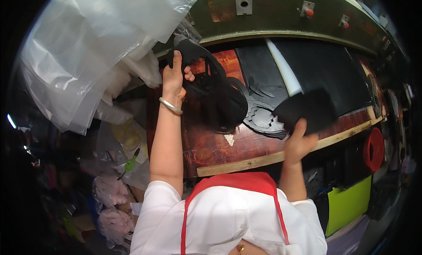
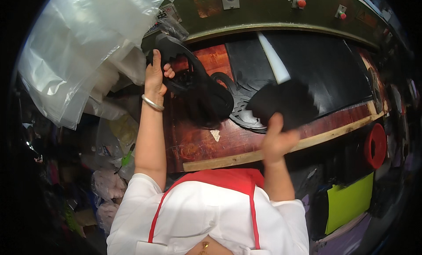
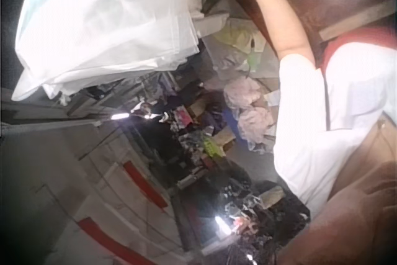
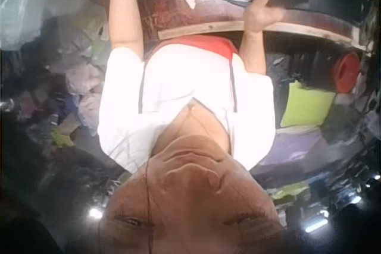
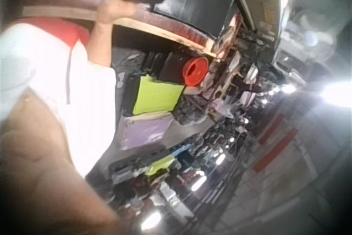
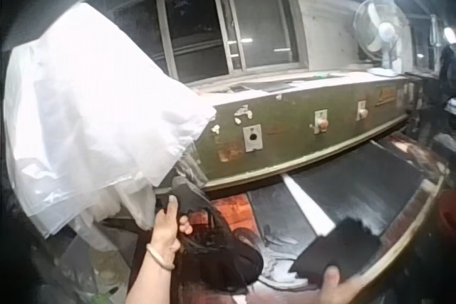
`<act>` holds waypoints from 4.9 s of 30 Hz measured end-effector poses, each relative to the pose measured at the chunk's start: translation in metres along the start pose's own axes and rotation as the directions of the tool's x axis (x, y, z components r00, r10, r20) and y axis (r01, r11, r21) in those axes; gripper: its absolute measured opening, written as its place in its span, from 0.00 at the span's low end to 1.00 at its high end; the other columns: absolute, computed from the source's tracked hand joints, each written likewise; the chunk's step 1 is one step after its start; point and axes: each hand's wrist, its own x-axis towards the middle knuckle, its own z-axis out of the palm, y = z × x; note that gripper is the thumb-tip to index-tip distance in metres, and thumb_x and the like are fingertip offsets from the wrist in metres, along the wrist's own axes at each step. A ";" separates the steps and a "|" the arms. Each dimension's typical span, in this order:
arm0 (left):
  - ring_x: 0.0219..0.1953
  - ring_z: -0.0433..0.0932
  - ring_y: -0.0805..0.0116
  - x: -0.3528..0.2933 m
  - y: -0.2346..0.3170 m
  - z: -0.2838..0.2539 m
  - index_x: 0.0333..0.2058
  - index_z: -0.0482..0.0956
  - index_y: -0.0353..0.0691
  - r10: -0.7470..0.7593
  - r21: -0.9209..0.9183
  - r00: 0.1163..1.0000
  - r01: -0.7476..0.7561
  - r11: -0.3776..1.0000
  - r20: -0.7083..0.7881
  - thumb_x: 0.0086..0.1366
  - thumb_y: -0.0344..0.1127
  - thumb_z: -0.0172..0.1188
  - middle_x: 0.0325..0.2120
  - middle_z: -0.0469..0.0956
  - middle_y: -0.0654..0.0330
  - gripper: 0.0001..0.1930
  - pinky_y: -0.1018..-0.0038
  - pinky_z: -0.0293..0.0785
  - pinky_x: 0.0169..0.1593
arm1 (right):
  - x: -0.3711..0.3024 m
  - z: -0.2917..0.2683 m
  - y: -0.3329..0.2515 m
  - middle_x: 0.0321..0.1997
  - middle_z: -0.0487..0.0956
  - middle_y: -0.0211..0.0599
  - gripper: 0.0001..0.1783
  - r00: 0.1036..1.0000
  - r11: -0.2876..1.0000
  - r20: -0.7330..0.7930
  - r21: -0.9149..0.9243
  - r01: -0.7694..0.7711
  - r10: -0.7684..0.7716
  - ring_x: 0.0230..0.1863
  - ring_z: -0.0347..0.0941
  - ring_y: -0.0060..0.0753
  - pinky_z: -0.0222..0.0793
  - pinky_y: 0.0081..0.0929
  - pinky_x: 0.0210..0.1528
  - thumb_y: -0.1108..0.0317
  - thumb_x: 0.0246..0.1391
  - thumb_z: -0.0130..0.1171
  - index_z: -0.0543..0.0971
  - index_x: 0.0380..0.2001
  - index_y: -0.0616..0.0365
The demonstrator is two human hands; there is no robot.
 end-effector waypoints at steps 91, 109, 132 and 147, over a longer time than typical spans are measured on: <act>0.25 0.66 0.80 -0.089 -0.057 0.047 0.38 0.74 0.35 0.224 0.397 0.945 -0.304 0.866 0.237 0.72 0.36 0.47 0.22 0.67 0.69 0.11 0.78 0.67 0.29 | 0.019 -0.019 0.025 0.50 0.77 0.37 0.15 0.870 0.630 0.190 0.621 -0.465 0.455 0.49 0.73 0.25 0.67 0.24 0.53 0.69 0.63 0.50 0.72 0.50 0.66; 0.47 0.76 0.44 -0.145 -0.073 0.136 0.60 0.55 0.26 0.188 0.267 0.636 -0.548 0.792 0.748 0.70 0.39 0.50 0.46 0.73 0.38 0.28 0.62 0.72 0.49 | 0.000 -0.027 -0.014 0.55 0.69 0.42 0.25 0.973 0.870 0.194 0.450 -0.202 0.126 0.54 0.66 0.28 0.61 0.26 0.58 0.75 0.60 0.48 0.60 0.59 0.68; 0.37 0.82 0.64 -0.141 0.005 0.013 0.47 0.69 0.34 0.303 0.485 0.906 -0.415 0.770 0.295 0.62 0.34 0.63 0.34 0.81 0.52 0.18 0.71 0.75 0.41 | -0.011 0.103 -0.065 0.35 0.79 0.40 0.20 0.801 0.968 0.595 0.158 -0.194 0.063 0.34 0.77 0.25 0.73 0.23 0.37 0.76 0.47 0.66 0.69 0.42 0.66; 0.38 0.76 0.63 -0.129 -0.032 0.018 0.44 0.73 0.30 0.471 0.607 0.875 -0.436 0.664 0.113 0.60 0.29 0.62 0.37 0.79 0.51 0.15 0.66 0.74 0.45 | -0.026 0.123 -0.050 0.30 0.72 0.57 0.18 0.928 0.990 0.352 -0.017 0.137 -0.123 0.29 0.72 0.62 0.71 0.48 0.30 0.67 0.46 0.58 0.65 0.36 0.66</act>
